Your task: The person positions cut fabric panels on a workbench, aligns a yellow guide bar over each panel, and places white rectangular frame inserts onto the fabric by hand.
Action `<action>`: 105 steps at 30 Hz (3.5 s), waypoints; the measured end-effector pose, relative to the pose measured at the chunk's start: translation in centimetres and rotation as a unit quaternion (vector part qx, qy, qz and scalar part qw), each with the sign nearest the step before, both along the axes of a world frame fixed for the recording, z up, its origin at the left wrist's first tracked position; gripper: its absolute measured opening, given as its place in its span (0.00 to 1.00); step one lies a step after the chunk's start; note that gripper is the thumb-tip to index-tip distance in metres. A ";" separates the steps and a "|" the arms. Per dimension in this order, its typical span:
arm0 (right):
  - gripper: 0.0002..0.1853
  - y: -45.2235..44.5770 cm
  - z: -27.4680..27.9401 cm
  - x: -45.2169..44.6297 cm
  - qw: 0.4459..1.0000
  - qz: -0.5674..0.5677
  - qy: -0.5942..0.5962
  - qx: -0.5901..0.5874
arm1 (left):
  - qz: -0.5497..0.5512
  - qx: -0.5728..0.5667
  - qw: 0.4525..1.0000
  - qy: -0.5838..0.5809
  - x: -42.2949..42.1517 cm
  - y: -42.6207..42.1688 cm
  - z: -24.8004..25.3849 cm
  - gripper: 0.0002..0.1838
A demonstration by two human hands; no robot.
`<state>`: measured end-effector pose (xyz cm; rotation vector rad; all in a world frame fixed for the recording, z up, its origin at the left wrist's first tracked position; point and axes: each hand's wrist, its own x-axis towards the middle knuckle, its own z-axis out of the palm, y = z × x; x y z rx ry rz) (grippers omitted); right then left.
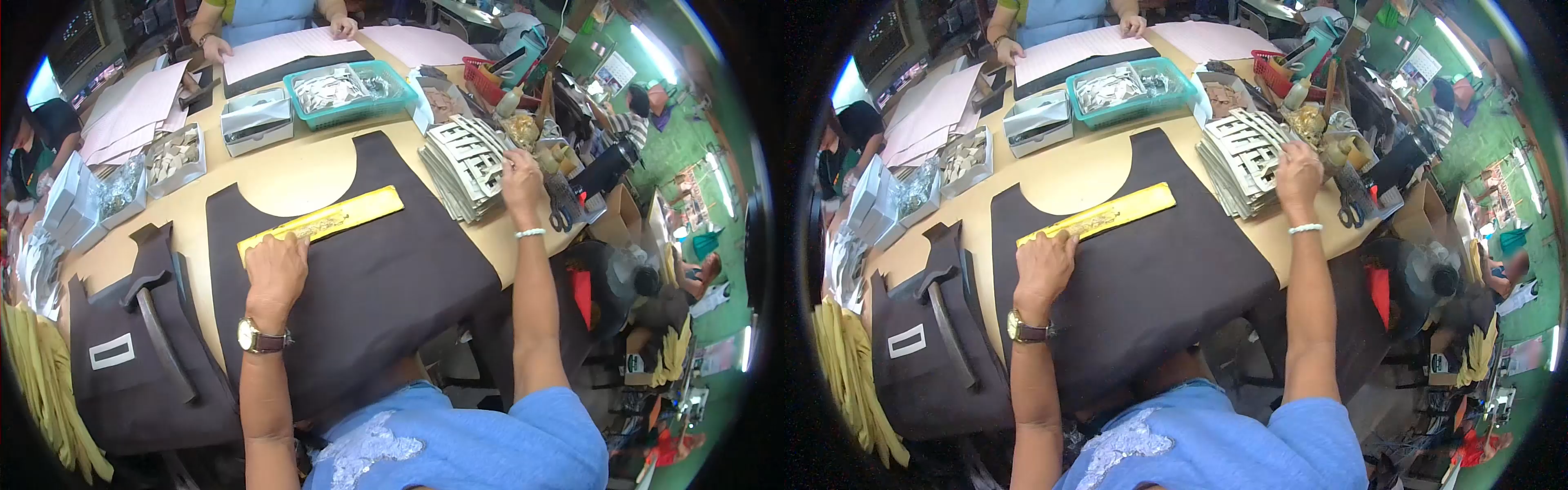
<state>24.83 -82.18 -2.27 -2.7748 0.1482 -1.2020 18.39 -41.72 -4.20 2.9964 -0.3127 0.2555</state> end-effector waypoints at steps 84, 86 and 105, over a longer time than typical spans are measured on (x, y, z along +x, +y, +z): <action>0.24 18.6 -4.5 -5.0 0.827 0.228 0.255 0.447 | -0.015 -0.320 0.941 0.110 0.8 6.3 -1.2 0.46; 0.24 18.5 -4.6 -5.1 0.825 0.233 0.250 0.449 | -0.017 -0.322 0.941 0.108 0.7 6.3 -1.3 0.46; 0.05 19.7 -4.2 -6.0 0.946 0.266 0.183 0.023 | -0.031 -0.241 0.968 0.061 -0.1 5.5 -0.9 0.37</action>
